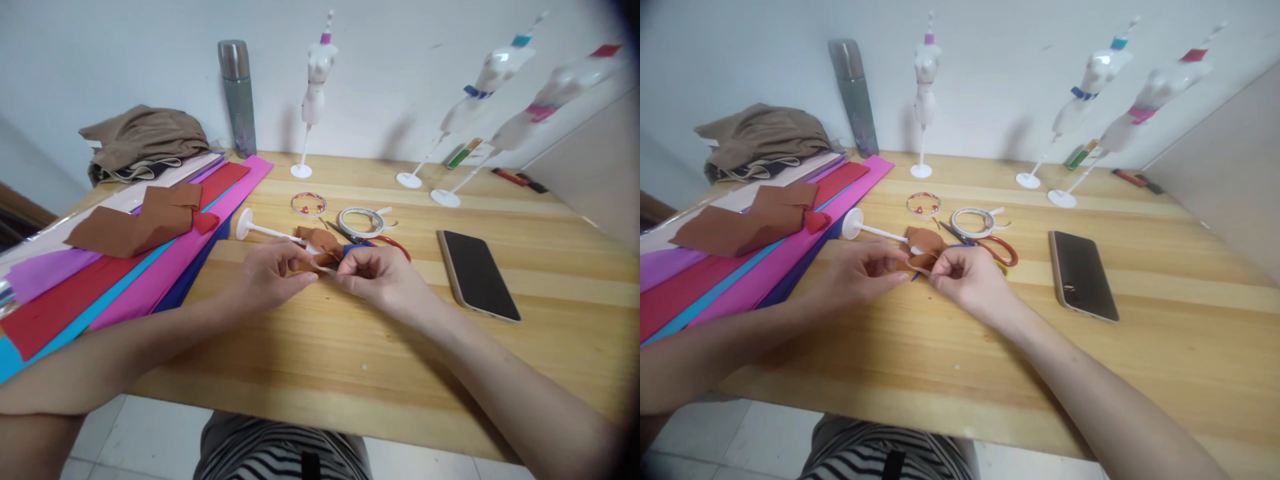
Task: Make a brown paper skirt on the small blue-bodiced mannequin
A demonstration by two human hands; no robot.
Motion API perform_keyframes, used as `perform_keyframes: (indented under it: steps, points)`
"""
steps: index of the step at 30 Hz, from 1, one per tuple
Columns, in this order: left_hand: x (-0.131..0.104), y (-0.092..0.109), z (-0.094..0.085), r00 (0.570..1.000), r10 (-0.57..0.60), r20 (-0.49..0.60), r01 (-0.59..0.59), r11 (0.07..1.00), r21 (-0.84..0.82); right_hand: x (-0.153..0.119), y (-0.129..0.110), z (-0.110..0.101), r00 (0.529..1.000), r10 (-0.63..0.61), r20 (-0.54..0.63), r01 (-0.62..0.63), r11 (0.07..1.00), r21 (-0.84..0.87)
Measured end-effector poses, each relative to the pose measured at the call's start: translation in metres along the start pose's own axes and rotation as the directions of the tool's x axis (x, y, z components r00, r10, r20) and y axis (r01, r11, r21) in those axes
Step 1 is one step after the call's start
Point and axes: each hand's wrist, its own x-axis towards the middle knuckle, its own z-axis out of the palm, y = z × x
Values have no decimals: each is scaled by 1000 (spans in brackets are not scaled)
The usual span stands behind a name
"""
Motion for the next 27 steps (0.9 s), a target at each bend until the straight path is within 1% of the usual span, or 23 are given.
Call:
perform_keyframes:
  steps: [4, 7, 10, 13, 15, 16, 17, 18, 19, 20, 21, 22, 23, 24, 25, 27]
  points:
    - [-1, 6, 0, 1000, -18, 26, 18, 1000, 4, 0, 1, 2, 999, -25, 26, 25, 1000, -12]
    - [-1, 9, 0, 1000, -24, 15, 24, 1000, 7, 1, 3, 2, 998, -48, 49, 48, 999, -7]
    - [0, 10, -2, 1000, -8, -17, 8, 1000, 10, 3, 5, 2, 997, -56, 50, 54, 998, 24]
    - [1, 11, -4, 1000, -1, -2, 1, 1000, 24, 6, 7, 0, 996, -39, 78, 34, 997, 69]
    - [0, 11, -4, 999, 37, 12, -38, 998, 58, 8, 8, -3, 994, -10, 108, -1, 995, 96]
    - [-1, 10, -4, 996, 86, 7, -86, 993, 86, 8, 7, -5, 992, 10, 123, -24, 994, 109]
    - [-2, 9, -4, 986, 168, -3, -166, 978, 125, 9, 7, -6, 990, 34, 140, -51, 991, 120]
    - [-4, 8, -4, 959, 283, -12, -277, 945, 175, 9, 6, -8, 986, 59, 158, -79, 989, 127]
    - [-6, 7, -4, 908, 418, -12, -403, 884, 237, 8, 5, -9, 981, 80, 178, -104, 986, 131]
    - [-7, 6, -5, 836, 548, 7, -524, 796, 303, 8, 4, -11, 975, 95, 203, -124, 984, 130]
    - [-9, 5, -6, 754, 656, 41, -624, 694, 359, 7, 3, -12, 969, 102, 226, -134, 983, 128]
    - [-11, 5, -7, 685, 723, 88, -689, 604, 401, 6, 3, -12, 964, 97, 247, -131, 984, 122]
    - [-12, 5, -8, 638, 758, 133, -727, 537, 427, 5, 2, -13, 962, 77, 261, -110, 988, 112]
    - [-13, 5, -10, 616, 769, 171, -745, 499, 442, 3, 2, -14, 962, 44, 268, -71, 993, 92]
    - [-14, 6, -11, 606, 770, 203, -757, 479, 444, 2, 2, -15, 963, -4, 269, -12, 998, 60]
    - [-16, 7, -12, 587, 775, 233, -776, 457, 436, 0, 3, -20, 953, -120, 278, 134, 990, -31]
